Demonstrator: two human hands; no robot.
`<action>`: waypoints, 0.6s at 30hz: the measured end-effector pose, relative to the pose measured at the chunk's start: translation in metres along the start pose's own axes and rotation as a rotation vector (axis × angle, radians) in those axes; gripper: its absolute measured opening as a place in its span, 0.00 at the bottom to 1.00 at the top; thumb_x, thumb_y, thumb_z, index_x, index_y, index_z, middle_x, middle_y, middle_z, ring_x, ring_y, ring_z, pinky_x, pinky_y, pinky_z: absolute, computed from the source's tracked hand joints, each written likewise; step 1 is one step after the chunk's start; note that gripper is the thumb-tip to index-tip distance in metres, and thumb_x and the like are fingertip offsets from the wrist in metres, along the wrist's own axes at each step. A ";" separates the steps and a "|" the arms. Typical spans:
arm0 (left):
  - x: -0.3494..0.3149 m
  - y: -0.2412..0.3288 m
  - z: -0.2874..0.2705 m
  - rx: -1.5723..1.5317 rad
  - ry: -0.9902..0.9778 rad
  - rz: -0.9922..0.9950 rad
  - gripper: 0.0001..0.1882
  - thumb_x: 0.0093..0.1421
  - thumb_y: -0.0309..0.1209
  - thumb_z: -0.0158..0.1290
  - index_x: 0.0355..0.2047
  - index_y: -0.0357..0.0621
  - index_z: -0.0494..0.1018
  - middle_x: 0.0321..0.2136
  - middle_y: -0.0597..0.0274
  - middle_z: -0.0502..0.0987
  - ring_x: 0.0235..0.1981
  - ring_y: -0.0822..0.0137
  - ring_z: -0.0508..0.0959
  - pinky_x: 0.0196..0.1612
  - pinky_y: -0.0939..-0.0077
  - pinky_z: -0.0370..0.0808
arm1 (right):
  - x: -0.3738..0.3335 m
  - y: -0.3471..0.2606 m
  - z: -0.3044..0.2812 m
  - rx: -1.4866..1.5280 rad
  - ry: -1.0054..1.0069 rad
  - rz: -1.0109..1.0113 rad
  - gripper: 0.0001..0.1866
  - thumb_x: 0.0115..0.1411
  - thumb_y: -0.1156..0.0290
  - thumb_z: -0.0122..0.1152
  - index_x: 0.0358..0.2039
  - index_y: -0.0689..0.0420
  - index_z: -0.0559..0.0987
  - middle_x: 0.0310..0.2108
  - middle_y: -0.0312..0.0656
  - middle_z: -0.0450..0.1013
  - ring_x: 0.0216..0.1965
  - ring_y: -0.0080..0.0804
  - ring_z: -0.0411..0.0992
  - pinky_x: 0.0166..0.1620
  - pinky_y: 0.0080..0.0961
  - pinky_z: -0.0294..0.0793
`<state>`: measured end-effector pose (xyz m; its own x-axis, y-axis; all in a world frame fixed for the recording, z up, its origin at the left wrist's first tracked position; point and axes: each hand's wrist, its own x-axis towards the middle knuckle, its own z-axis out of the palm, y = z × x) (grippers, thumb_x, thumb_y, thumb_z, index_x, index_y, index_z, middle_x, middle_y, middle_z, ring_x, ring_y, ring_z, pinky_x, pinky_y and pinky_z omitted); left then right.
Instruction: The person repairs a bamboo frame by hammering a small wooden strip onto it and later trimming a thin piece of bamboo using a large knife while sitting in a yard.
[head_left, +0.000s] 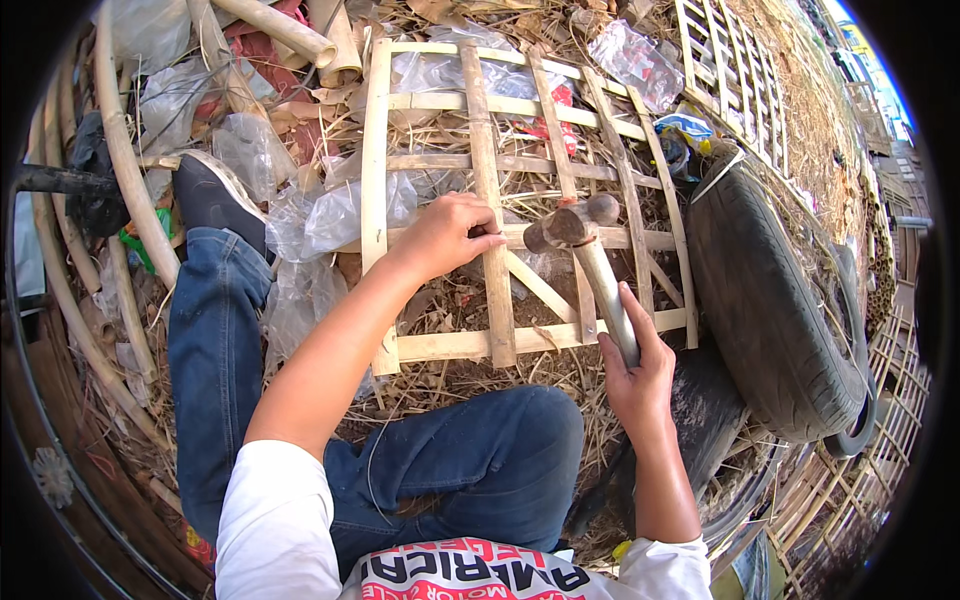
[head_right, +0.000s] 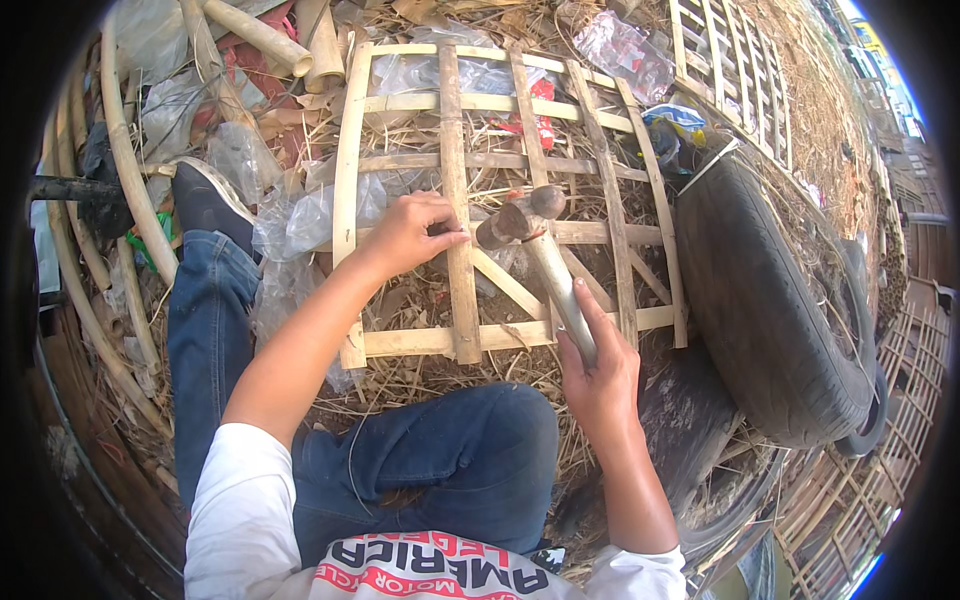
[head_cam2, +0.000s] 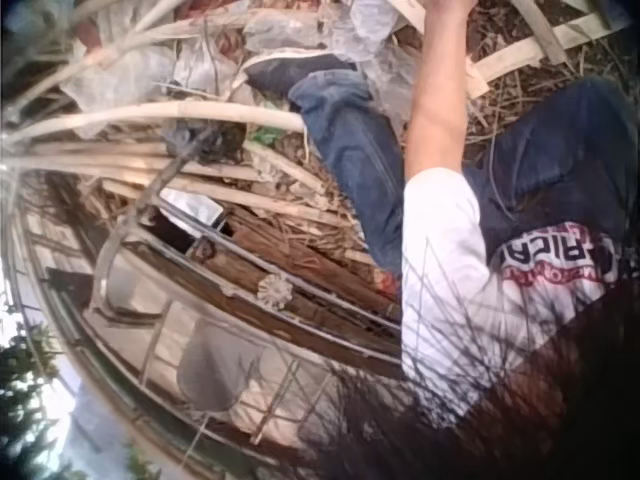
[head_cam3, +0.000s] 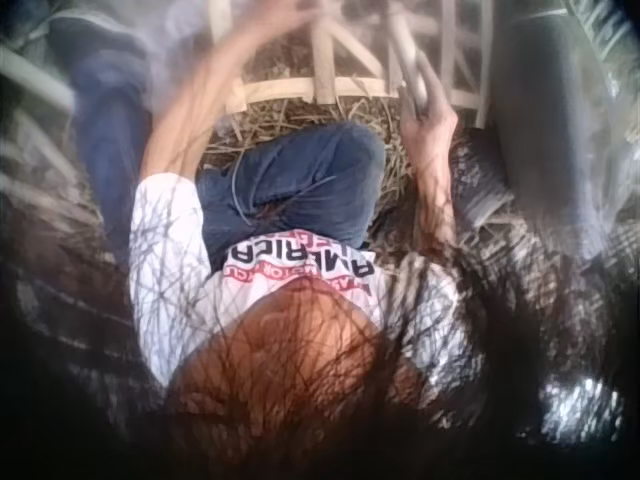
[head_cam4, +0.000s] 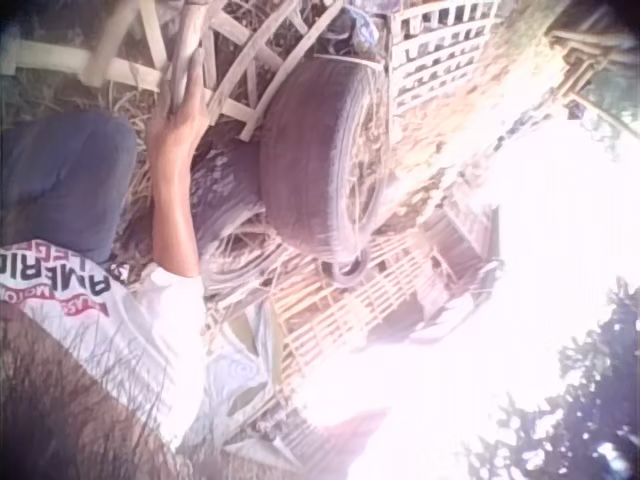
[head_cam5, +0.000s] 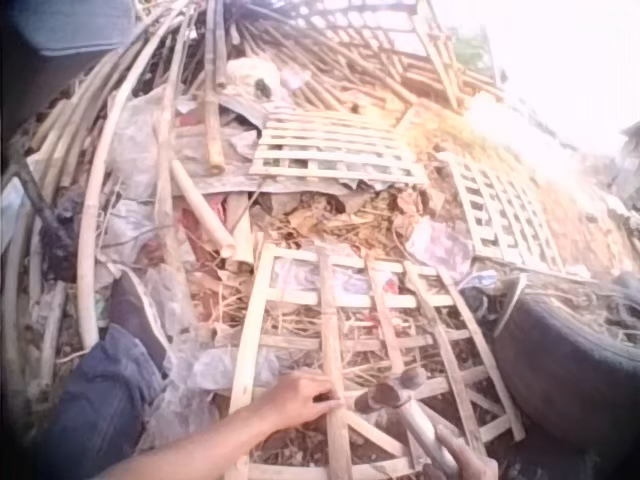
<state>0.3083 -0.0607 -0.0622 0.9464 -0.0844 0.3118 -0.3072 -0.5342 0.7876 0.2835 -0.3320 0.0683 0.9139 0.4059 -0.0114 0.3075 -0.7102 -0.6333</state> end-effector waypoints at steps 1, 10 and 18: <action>-0.002 -0.001 -0.001 0.006 0.003 0.019 0.12 0.51 0.33 0.62 0.22 0.37 0.74 0.23 0.54 0.76 0.30 0.53 0.77 0.37 0.63 0.73 | 0.004 -0.001 0.005 0.001 -0.016 -0.019 0.31 0.53 0.84 0.60 0.59 0.54 0.69 0.35 0.57 0.76 0.37 0.50 0.78 0.39 0.34 0.75; -0.004 -0.006 -0.001 0.004 -0.001 0.043 0.13 0.49 0.33 0.63 0.23 0.35 0.73 0.23 0.51 0.76 0.29 0.51 0.77 0.37 0.62 0.73 | 0.013 -0.006 0.019 -0.075 -0.016 -0.083 0.28 0.55 0.84 0.59 0.58 0.56 0.70 0.43 0.55 0.76 0.41 0.40 0.77 0.41 0.29 0.75; -0.004 -0.009 0.000 -0.006 -0.020 0.012 0.12 0.49 0.32 0.63 0.25 0.36 0.74 0.25 0.52 0.77 0.32 0.50 0.77 0.40 0.61 0.73 | 0.017 -0.014 0.021 -0.087 -0.046 -0.072 0.27 0.53 0.83 0.60 0.56 0.56 0.72 0.39 0.57 0.75 0.40 0.52 0.76 0.40 0.36 0.76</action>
<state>0.3067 -0.0561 -0.0707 0.9446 -0.1074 0.3103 -0.3187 -0.5277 0.7874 0.2889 -0.3031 0.0610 0.8762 0.4819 -0.0054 0.3951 -0.7248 -0.5644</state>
